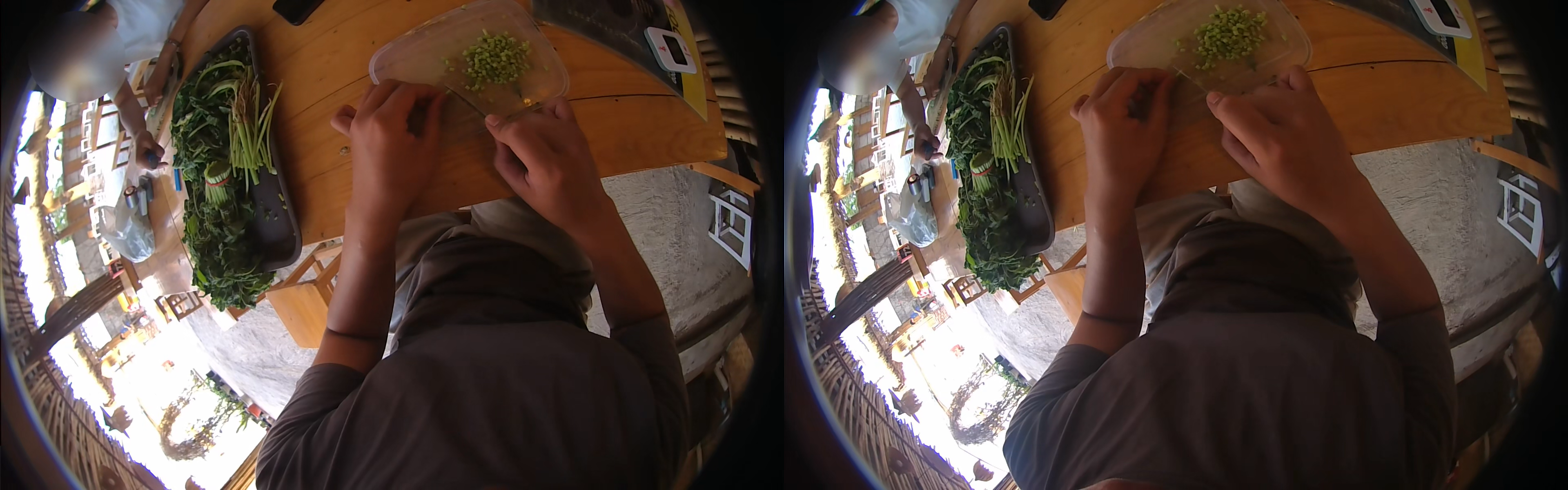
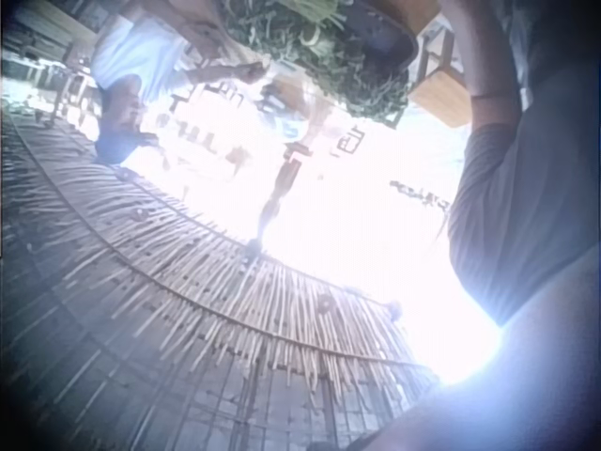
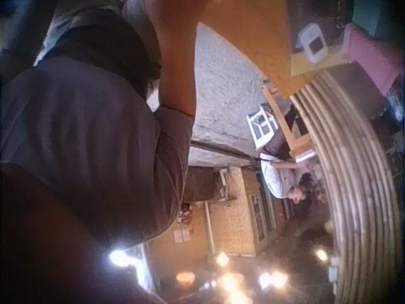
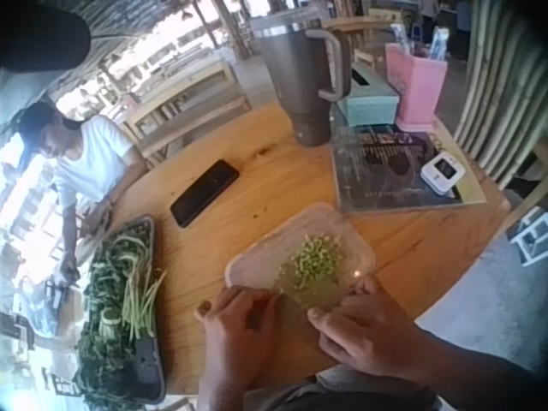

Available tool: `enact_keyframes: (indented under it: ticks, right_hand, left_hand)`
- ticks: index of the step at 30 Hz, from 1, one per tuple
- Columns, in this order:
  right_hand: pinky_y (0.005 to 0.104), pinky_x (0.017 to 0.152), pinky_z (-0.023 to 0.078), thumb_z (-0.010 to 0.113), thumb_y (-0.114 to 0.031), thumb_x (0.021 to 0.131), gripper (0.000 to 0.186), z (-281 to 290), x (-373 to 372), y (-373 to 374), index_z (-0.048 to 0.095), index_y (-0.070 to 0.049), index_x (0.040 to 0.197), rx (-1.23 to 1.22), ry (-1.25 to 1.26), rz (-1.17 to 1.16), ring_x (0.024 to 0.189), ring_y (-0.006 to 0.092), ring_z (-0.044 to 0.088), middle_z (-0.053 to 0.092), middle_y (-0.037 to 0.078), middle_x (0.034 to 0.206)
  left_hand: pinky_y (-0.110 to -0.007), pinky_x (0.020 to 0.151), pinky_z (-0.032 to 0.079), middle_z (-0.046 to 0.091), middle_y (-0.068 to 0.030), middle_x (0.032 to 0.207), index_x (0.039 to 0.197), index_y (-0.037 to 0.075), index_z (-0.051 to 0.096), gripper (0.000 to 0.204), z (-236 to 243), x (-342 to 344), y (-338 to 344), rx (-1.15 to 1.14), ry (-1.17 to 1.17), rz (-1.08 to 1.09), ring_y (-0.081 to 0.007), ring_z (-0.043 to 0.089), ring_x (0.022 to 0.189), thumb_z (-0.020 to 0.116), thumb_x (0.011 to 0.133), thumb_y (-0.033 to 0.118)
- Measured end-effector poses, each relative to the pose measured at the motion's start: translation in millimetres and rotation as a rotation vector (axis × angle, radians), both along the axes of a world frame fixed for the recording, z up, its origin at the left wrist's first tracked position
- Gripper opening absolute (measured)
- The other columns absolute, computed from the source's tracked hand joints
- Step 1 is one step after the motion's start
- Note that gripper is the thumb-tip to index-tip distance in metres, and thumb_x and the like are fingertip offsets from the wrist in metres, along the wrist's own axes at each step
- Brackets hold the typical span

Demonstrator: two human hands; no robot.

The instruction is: The person chops green leafy vegetables into small pieces using a knife on a plastic cutting board. They repeatedly pick up stems from a tray, chop them, and place the chopped pieces into a clear plastic container.

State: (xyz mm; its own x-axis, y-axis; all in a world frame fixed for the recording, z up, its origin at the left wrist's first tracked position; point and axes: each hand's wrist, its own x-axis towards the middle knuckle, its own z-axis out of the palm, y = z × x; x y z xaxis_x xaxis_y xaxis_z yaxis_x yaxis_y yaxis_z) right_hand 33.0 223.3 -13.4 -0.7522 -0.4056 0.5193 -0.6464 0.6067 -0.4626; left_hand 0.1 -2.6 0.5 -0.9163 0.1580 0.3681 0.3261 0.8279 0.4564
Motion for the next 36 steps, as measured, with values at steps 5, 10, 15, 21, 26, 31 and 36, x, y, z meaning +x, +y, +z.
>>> enact_keyframes:
  ticks: [5, 10, 15, 21, 26, 31, 36]
  right_hand:
    - [0.0409, 0.092, 0.046, 0.084, -0.007, 0.092, 0.037, -0.1, 0.0, 1.6, 0.071, -0.008, 0.127, 0.030, -0.021, 0.016, 0.084, 0.0180, 0.070, 0.071, -0.002, 0.085]
    - [0.0421, 0.096, 0.046, 0.081, -0.009, 0.094, 0.035, 6.3, -3.8, -5.0, 0.071, -0.008, 0.128, 0.099, -0.068, -0.023, 0.090, 0.0205, 0.072, 0.075, 0.001, 0.091]
    - [0.0419, 0.096, 0.047, 0.081, -0.008, 0.094, 0.036, -2.0, -3.0, -2.5, 0.070, -0.008, 0.129, 0.068, -0.027, -0.058, 0.088, 0.0219, 0.071, 0.075, 0.002, 0.092]
    - [0.0405, 0.093, 0.047, 0.081, -0.006, 0.093, 0.037, -1.6, 0.1, -0.6, 0.070, -0.008, 0.128, 0.033, -0.042, -0.071, 0.082, 0.0216, 0.070, 0.074, 0.001, 0.089]
    - [0.0403, 0.090, 0.047, 0.081, -0.006, 0.093, 0.036, -2.1, -1.5, -2.1, 0.069, -0.007, 0.127, 0.054, -0.040, -0.070, 0.078, 0.0213, 0.069, 0.073, 0.000, 0.085]
    - [0.0402, 0.091, 0.048, 0.081, -0.006, 0.093, 0.035, 1.0, -2.4, -0.3, 0.069, -0.007, 0.126, 0.076, -0.036, -0.063, 0.078, 0.0211, 0.070, 0.072, 0.001, 0.083]
    - [0.0401, 0.091, 0.048, 0.081, -0.005, 0.092, 0.036, -3.1, -2.2, -0.2, 0.069, -0.007, 0.125, 0.045, -0.021, -0.069, 0.078, 0.0207, 0.069, 0.071, 0.000, 0.082]
  left_hand:
    - [-0.038, 0.085, 0.038, 0.073, 0.0036, 0.086, 0.096, 0.018, 0.083, 0.004, -0.1, -1.3, 1.4, -0.001, 0.023, -0.016, -0.0158, 0.067, 0.076, 0.086, 0.093, 0.017]
    - [-0.038, 0.085, 0.039, 0.076, 0.0030, 0.088, 0.095, 0.017, 0.083, 0.005, 2.6, -1.7, 2.0, -0.004, 0.038, -0.024, -0.0163, 0.070, 0.077, 0.086, 0.092, 0.018]
    - [-0.037, 0.085, 0.041, 0.077, 0.0026, 0.090, 0.093, 0.017, 0.083, 0.005, 5.4, -0.3, -0.9, 0.000, 0.005, -0.014, -0.0173, 0.072, 0.078, 0.087, 0.091, 0.019]
    - [-0.039, 0.086, 0.039, 0.076, 0.0025, 0.090, 0.092, 0.017, 0.082, 0.007, 6.2, 0.8, -2.9, 0.041, -0.035, -0.015, -0.0182, 0.071, 0.084, 0.088, 0.090, 0.019]
    - [-0.041, 0.089, 0.038, 0.075, 0.0023, 0.089, 0.094, 0.016, 0.081, 0.005, 1.7, 0.1, -3.1, 0.014, -0.008, -0.018, -0.0176, 0.070, 0.086, 0.086, 0.093, 0.018]
    - [-0.043, 0.088, 0.034, 0.074, 0.0000, 0.094, 0.097, 0.014, 0.077, 0.005, 5.2, 1.8, -1.0, -0.079, 0.002, -0.033, -0.0229, 0.069, 0.094, 0.082, 0.095, 0.013]
    - [-0.043, 0.088, 0.035, 0.074, -0.0010, 0.096, 0.098, 0.013, 0.076, 0.004, 4.8, 2.6, -4.1, -0.060, -0.015, -0.040, -0.0245, 0.069, 0.096, 0.079, 0.096, 0.011]
